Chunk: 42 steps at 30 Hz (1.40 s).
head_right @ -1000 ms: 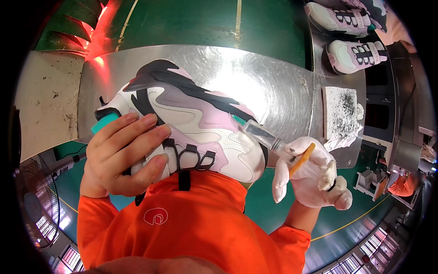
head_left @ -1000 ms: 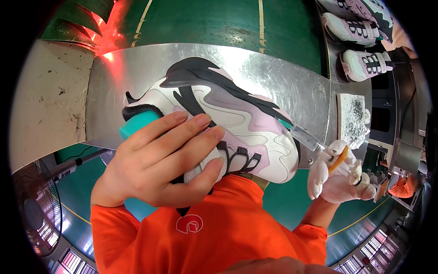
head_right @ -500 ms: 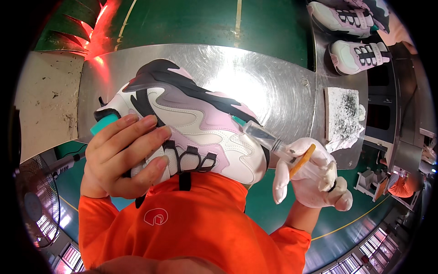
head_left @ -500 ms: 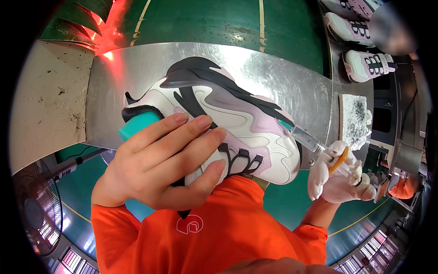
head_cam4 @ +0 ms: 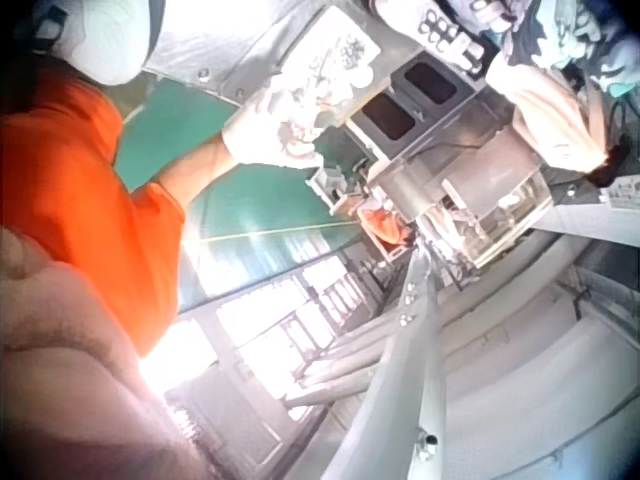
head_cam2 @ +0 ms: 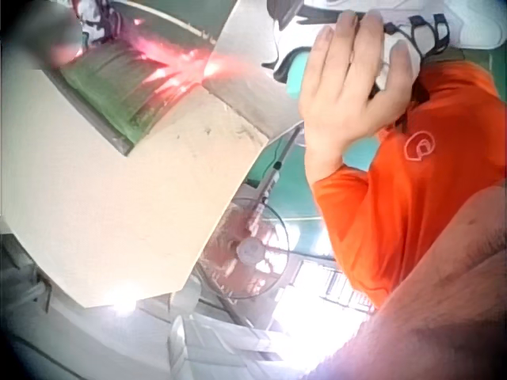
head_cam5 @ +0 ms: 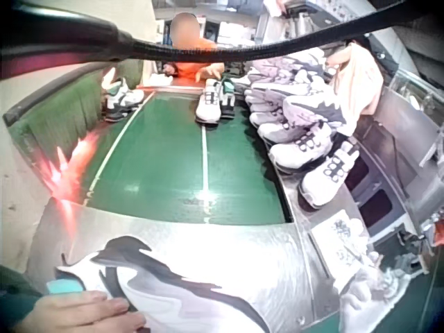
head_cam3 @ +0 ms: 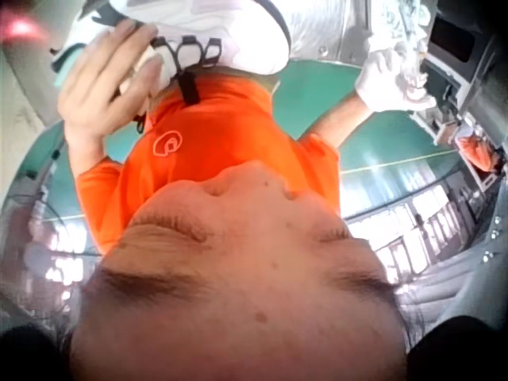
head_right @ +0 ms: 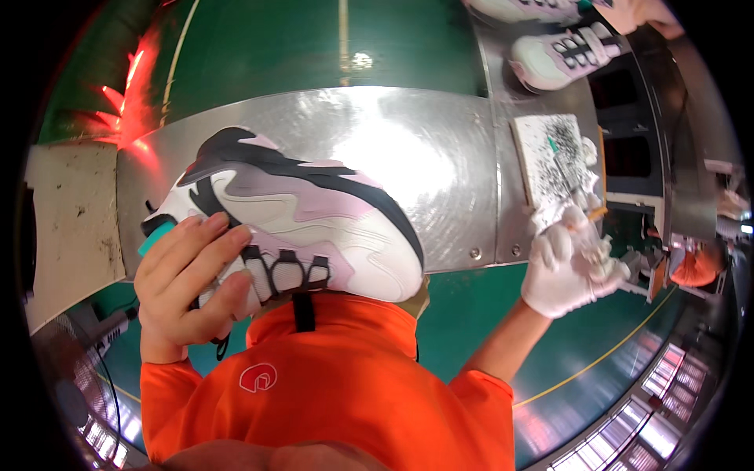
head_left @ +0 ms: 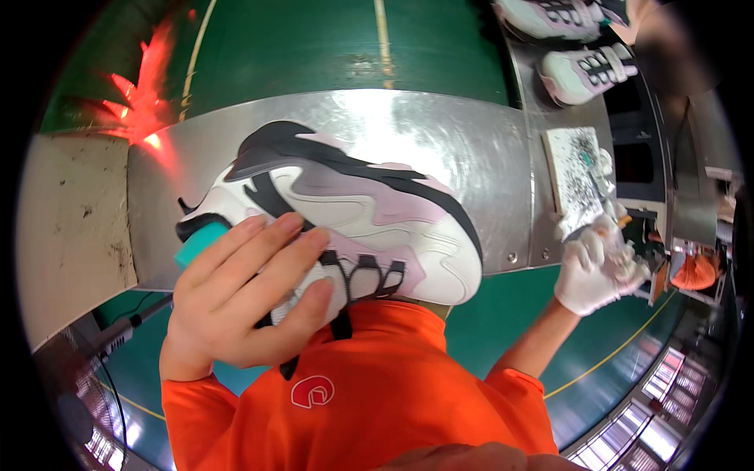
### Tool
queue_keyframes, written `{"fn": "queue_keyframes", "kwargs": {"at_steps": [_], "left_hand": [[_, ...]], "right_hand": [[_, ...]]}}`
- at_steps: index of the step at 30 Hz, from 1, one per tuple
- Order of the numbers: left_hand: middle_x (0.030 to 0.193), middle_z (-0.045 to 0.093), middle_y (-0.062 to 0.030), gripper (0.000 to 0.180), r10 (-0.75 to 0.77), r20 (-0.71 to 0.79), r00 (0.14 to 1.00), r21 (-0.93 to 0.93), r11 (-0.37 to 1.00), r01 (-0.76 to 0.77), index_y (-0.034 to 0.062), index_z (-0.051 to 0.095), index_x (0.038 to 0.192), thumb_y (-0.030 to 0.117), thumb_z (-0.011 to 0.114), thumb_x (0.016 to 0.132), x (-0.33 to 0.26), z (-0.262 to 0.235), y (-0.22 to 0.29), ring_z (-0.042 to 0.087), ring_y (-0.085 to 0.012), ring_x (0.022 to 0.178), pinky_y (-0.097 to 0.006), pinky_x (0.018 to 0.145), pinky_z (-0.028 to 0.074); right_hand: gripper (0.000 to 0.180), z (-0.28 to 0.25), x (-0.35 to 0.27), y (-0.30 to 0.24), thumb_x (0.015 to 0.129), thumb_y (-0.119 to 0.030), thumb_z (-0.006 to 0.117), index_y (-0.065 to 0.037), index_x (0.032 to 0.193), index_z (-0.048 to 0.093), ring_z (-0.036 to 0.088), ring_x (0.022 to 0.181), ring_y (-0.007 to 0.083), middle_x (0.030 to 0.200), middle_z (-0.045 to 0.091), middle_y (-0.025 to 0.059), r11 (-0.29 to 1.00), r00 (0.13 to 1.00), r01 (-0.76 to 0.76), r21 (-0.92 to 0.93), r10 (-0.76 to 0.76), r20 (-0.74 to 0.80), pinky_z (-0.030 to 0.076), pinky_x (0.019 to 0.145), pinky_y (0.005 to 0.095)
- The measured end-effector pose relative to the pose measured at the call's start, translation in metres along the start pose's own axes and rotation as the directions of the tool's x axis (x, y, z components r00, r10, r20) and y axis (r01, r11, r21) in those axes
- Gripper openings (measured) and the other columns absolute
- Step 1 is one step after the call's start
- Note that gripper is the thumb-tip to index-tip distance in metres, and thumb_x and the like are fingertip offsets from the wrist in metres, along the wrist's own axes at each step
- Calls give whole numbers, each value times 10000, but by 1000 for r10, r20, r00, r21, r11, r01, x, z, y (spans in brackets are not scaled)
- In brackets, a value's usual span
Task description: The person injects a liquid substance into the seams of white and pink sneakers using a syringe. They handle the shoes one at a time, rotating them to access different areas, and place them on a metal table after treatment.
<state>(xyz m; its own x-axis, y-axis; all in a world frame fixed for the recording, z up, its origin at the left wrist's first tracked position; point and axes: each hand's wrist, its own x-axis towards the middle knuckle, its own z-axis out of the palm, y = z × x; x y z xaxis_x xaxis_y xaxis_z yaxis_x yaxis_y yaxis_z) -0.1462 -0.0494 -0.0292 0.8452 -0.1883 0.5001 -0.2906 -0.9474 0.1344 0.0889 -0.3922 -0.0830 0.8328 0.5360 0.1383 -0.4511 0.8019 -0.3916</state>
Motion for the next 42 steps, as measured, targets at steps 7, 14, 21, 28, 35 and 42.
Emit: {"fn": "queue_keyframes", "kwargs": {"at_steps": [7,14,21,28,35,42], "left_hand": [[997,711,-129,194,68,19,998,36,997,-68,121,600,937,59,679,771,8,0,-2,678,-310,957,-405,802,559],[1000,710,-135,208,79,29,996,33,996,-80,112,600,942,61,693,763,11,-1,-3,678,-311,959,-404,794,559],[987,710,-126,191,72,8,997,49,996,-73,121,605,918,64,677,750,9,-1,-3,681,-298,953,-392,794,557],[1040,705,-129,157,22,36,999,14,1000,-23,119,569,958,110,640,818,5,-2,-2,675,-313,981,-411,847,549],[986,711,-77,155,-21,-7,1000,19,1000,21,158,606,843,96,694,731,4,1,1,682,-251,906,-361,843,535],[1031,708,-123,185,-29,29,999,-3,1000,30,131,569,980,109,658,820,1,0,1,679,-298,970,-414,848,550]], "right_hand": [[654,-52,-49,7,748,-329,767,19,1215,469,450,676,109,1145,504,100,892,941,283,353,-186,-283,433,603,252],[675,-32,-85,-5,755,-285,765,13,1271,447,442,679,102,1187,499,110,882,935,273,385,-149,-321,414,581,235],[651,-10,-74,14,820,-307,660,7,1342,429,493,724,178,1272,480,170,761,937,189,-621,-329,-118,435,606,294],[603,36,-61,21,828,-313,621,110,1242,508,623,664,219,963,621,221,313,889,-379,-871,-137,-436,518,590,305],[692,46,-21,35,829,-511,580,75,1192,521,601,630,240,857,597,184,855,945,-140,-499,265,190,507,545,310],[706,43,0,48,805,-530,603,69,1172,527,600,618,238,832,597,177,890,891,-235,-391,358,279,508,538,312]]}}
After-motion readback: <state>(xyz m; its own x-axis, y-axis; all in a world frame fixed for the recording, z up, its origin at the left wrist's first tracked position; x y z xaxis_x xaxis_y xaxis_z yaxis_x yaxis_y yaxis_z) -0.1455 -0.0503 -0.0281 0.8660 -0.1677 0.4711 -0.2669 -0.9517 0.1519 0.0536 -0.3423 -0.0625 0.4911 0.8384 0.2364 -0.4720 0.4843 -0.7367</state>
